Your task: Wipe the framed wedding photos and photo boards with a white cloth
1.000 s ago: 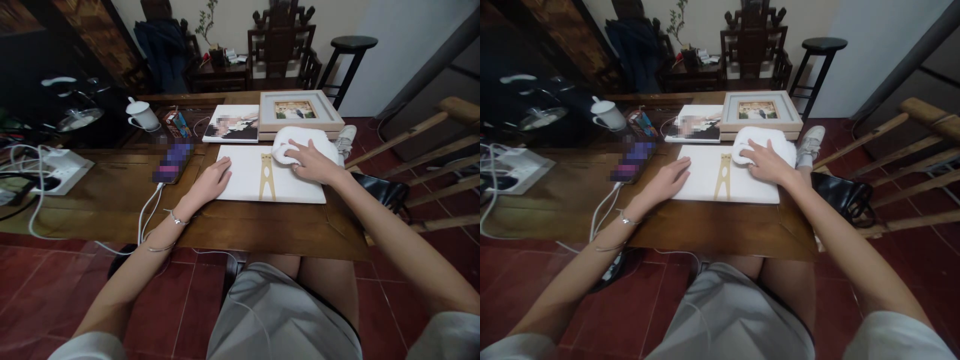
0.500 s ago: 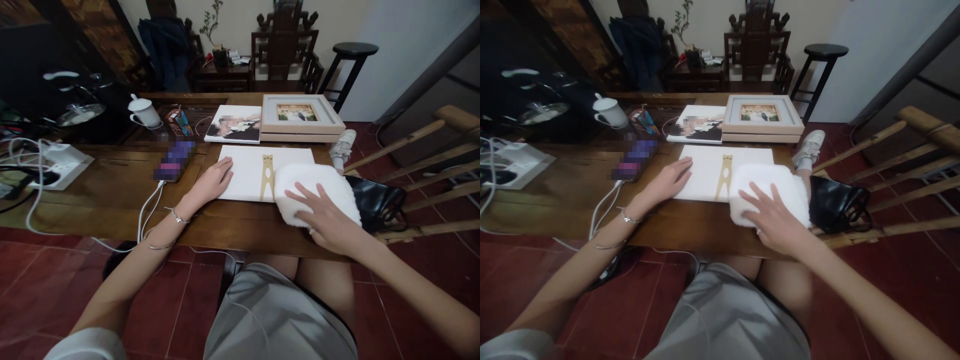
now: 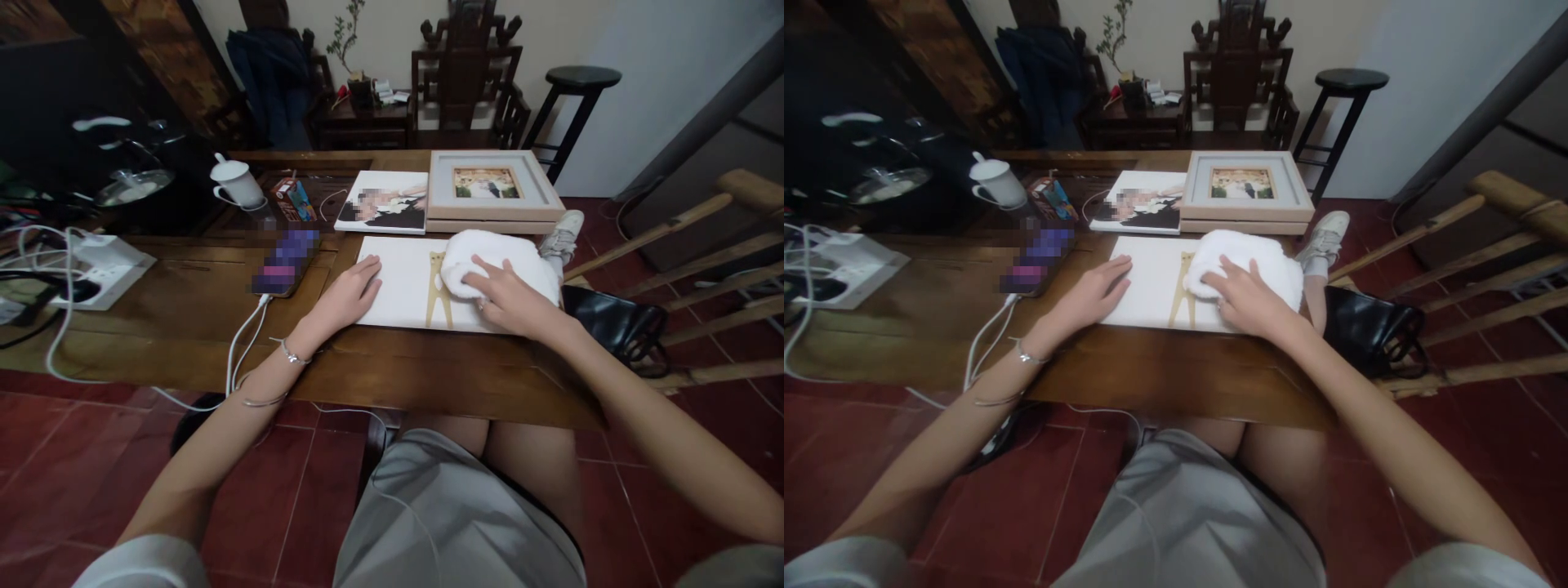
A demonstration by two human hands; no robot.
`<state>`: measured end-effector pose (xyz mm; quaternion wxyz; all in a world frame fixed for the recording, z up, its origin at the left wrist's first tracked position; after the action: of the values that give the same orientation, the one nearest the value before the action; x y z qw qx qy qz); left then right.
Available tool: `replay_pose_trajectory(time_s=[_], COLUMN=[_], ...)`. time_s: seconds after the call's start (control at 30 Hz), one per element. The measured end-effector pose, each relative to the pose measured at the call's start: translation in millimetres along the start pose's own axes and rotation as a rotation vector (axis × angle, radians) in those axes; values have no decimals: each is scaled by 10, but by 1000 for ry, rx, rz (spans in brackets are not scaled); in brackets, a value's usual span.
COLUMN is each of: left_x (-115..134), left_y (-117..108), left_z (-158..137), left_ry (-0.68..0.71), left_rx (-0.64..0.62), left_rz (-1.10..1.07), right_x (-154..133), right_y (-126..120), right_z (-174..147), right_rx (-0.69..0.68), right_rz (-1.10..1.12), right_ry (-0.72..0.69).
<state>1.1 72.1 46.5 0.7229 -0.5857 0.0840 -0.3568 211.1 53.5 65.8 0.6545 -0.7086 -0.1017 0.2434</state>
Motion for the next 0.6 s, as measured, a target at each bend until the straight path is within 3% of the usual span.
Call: replay_pose_trajectory(time_s=[0.13,0.27,0.4,0.6], left_x=[-16,-65,-110,-106], left_y=[28,103,166,174], left_z=[-6,-17,-21,-23], left_ry=[-4,-14,-24,-29], left_rx=[-6,-28,-58,-77], left_rz=[8,-9,-15,-15], right_x=[-19,-249,-617,-1098], right_y=[-51,7,175,346], right_z=[411,559,337,-372], right_rx=[29,51,26,17], right_rz=[50,8,-118,-141], right_ry=[36,-6,-114,-255])
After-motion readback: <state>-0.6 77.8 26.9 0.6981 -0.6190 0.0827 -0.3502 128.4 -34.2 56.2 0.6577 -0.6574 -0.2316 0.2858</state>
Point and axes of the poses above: each hand's wrist, its own z-axis towards the middle knuckle, its own y-axis out of the palm, x = y × z, the point moved 10 cm from there along z, towards the middle knuckle, and after that the axes turned 11 degrees about y, right-handed, at the moved point
